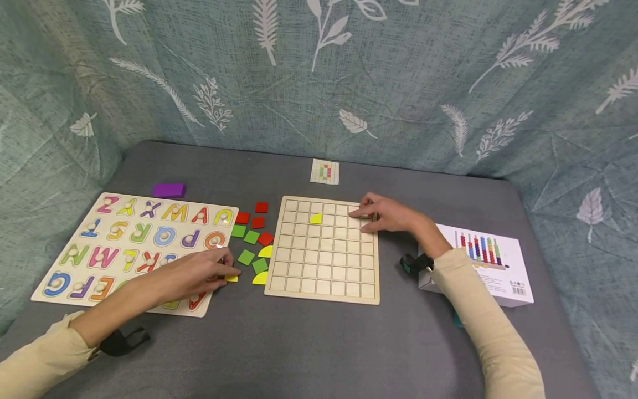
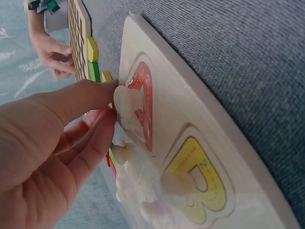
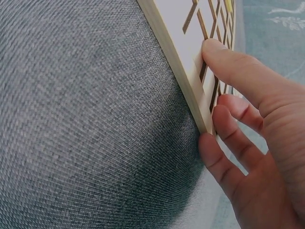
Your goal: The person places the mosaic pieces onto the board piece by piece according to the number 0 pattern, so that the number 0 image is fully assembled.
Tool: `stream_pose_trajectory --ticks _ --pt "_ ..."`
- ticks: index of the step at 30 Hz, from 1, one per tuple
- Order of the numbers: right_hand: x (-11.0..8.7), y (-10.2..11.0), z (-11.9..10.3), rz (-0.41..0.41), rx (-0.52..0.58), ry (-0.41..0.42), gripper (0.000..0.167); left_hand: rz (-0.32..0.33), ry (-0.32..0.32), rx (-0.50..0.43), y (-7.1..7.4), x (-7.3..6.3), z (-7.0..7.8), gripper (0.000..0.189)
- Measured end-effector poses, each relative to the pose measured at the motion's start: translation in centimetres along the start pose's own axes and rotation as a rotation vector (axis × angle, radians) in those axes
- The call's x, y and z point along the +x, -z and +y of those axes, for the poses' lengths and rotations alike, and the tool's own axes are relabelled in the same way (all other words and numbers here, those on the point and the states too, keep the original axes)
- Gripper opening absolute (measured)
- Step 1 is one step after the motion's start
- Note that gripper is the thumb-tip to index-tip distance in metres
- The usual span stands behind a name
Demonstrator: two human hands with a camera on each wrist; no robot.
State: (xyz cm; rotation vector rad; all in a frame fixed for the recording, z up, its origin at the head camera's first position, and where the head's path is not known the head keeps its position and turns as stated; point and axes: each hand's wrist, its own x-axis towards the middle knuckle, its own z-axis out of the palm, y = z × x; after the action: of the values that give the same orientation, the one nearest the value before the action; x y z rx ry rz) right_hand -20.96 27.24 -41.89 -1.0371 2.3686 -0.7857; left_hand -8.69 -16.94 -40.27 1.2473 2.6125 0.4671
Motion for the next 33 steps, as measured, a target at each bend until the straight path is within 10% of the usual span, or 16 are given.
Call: stream_pose_trajectory --ticks 33 --pt "0.10 0.19 -0.33 0.042 -0.077 -0.061 0.038 0.011 -0.003 0.028 0.27 -0.10 -0.25 0.024"
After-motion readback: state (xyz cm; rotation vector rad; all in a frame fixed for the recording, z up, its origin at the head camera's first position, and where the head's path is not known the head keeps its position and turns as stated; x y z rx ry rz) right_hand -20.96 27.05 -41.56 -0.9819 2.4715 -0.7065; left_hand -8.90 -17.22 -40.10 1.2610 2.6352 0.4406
